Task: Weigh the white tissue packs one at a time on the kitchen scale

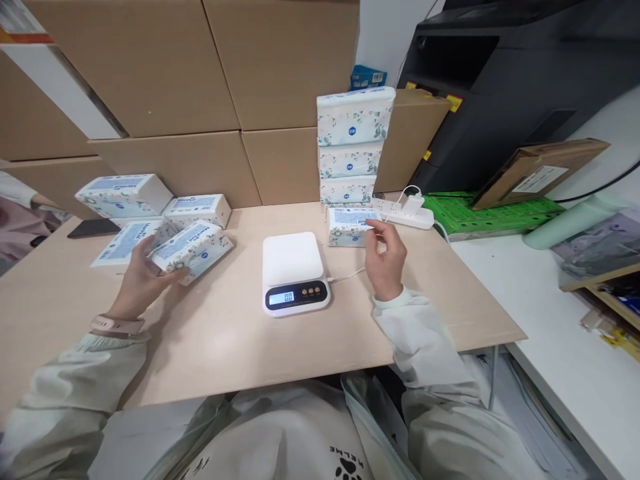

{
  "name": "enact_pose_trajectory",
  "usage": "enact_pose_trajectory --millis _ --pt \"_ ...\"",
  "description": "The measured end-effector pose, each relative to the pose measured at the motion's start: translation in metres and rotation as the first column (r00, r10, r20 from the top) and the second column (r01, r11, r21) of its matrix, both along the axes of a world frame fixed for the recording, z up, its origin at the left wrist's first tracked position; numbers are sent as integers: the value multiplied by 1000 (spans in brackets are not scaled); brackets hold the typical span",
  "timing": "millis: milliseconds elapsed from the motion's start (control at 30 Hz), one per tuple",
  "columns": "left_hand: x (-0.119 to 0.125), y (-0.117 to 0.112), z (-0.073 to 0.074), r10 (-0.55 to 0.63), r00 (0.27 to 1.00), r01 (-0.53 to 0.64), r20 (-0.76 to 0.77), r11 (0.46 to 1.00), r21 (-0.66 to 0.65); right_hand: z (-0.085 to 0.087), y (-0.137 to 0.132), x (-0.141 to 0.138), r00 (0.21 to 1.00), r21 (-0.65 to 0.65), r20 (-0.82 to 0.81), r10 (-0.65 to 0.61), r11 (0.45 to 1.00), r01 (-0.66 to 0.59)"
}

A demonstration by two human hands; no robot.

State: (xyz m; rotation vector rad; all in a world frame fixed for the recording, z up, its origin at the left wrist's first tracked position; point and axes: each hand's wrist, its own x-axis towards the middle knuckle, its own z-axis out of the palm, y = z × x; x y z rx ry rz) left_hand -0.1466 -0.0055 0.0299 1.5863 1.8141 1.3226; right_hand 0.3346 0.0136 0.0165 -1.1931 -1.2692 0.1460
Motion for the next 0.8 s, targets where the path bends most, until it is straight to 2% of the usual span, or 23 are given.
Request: enact_pose_trajectory --millis 67,133,200,267,333,400,500,633,733,800 --pt "18 -2 15 -76 996 74 52 996 40 7 -7 -14 993 -49 21 119 992 -118" --pt "42 -5 32 -227 970 214 87 967 138 17 -14 -29 955 -121 12 296 949 -292" --pt "70 -5 46 -373 924 349 83 913 209 26 -21 -41 869 -197 -17 494 851 -487" --pt "96 -1 54 -473 879 457 53 870 184 33 -27 -49 759 -276 -57 649 720 -637" --pt "118 5 55 -555 831 548 22 826 127 36 -32 -52 678 -354 -105 727 610 -709" --pt "133 14 49 -614 789 612 -5 785 97 33 -35 -51 655 -417 -151 740 553 -721" --pt "146 26 34 -655 755 654 2 754 68 25 -37 -46 684 -490 -213 698 530 -693" --pt "153 43 15 -697 712 697 85 717 36 17 -35 -42 727 -532 -264 634 533 -658" --pt "150 52 7 -758 651 757 40 652 37 12 -31 -41 732 -531 -263 628 539 -653" --pt "145 51 7 -767 641 767 -18 640 32 8 -29 -40 727 -507 -276 629 547 -666"
